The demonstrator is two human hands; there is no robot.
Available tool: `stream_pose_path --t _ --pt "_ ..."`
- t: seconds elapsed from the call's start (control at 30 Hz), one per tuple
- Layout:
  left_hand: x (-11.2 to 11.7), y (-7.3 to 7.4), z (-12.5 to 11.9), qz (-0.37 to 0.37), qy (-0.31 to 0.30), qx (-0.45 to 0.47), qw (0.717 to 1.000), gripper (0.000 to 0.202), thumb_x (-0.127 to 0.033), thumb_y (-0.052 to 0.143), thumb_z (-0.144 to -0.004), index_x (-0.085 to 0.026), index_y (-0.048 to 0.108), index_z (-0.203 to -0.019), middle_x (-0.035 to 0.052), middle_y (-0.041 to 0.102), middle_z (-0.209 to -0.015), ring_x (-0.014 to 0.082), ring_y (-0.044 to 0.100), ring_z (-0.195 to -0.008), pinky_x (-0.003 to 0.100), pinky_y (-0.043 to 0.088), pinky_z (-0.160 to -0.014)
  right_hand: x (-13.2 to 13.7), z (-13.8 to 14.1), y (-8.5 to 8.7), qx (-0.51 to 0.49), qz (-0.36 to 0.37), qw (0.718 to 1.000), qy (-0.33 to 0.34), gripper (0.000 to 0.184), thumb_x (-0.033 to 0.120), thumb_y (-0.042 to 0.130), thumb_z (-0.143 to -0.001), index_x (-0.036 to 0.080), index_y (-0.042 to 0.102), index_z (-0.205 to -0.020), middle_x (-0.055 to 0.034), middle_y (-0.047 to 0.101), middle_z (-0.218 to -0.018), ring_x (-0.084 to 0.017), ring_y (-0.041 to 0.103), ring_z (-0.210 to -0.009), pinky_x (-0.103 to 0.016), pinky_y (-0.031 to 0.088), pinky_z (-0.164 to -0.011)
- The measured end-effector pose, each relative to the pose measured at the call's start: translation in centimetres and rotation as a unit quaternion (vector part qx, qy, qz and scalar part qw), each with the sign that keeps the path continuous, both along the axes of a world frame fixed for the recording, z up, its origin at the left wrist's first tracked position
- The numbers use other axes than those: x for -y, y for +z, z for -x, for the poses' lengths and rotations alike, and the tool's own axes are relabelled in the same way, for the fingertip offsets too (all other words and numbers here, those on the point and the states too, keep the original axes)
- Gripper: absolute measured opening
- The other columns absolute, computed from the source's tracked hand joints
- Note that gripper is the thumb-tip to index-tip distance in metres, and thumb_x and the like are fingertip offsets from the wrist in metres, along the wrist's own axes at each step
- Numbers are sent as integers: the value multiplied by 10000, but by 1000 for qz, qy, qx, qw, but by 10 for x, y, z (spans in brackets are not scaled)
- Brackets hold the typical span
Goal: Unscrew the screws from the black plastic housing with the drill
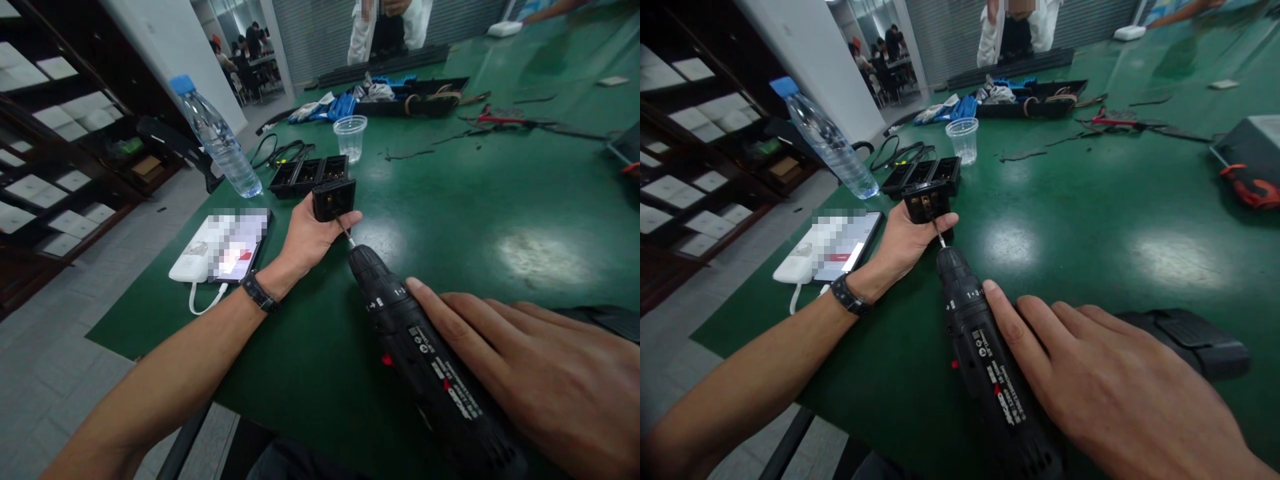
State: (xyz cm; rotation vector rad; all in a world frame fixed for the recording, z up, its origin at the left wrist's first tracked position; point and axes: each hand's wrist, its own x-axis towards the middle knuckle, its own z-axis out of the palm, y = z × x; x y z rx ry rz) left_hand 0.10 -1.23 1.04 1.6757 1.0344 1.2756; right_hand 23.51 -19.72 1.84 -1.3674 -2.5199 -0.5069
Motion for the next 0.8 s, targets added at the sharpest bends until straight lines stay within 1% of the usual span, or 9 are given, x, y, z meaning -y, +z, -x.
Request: stream_pose_path --t 0.1,0.2,0.33,0.43,0.6,0.8 --pt "-1 0 0 -1 0 6 1000 515 -500 917 -630 -202 630 -936 29 691 -927 196 630 -912 346 532 -809 -1 0 3 33 6 999 12 806 34 401 -820 161 300 -1610 -92 716 -1122 -232 653 -771 -382 535 -660" --pt "-1 -1 -1 1 -2 16 1000 524 -509 919 -620 -204 630 -932 32 692 -916 208 635 -916 356 530 -806 -3 2 6 45 -12 999 23 799 20 415 -799 120 330 -1588 -103 717 -1079 -231 646 -734 -376 526 -606" --pt "0 0 -2 3 -11 32 999 524 -511 919 -618 -207 625 -927 29 689 -888 208 634 -902 359 525 -801 -3 3 12 56 -19 998 30 771 7 431 -789 88 371 -1554 -98 715 -1030 -228 650 -715 -373 531 -586" --pt "0 1 -2 2 -15 37 999 508 -491 924 -619 -210 634 -928 31 694 -890 210 631 -909 362 521 -817 -3 4 15 63 -10 998 30 744 21 430 -811 86 377 -1550 -96 714 -1051 -225 658 -727 -376 551 -588" --pt "-1 3 -1 0 -17 40 999 484 -454 932 -619 -208 649 -923 35 694 -880 213 630 -903 370 519 -827 -3 4 17 76 9 997 23 740 44 451 -845 91 335 -1574 -99 710 -1091 -213 653 -724 -367 564 -577" --pt "-3 1 -1 -3 -27 47 999 515 -491 931 -603 -204 646 -921 31 692 -869 202 627 -855 372 526 -804 -3 4 16 80 4 997 17 781 32 476 -814 102 329 -1578 -104 705 -1123 -220 656 -723 -375 575 -576"
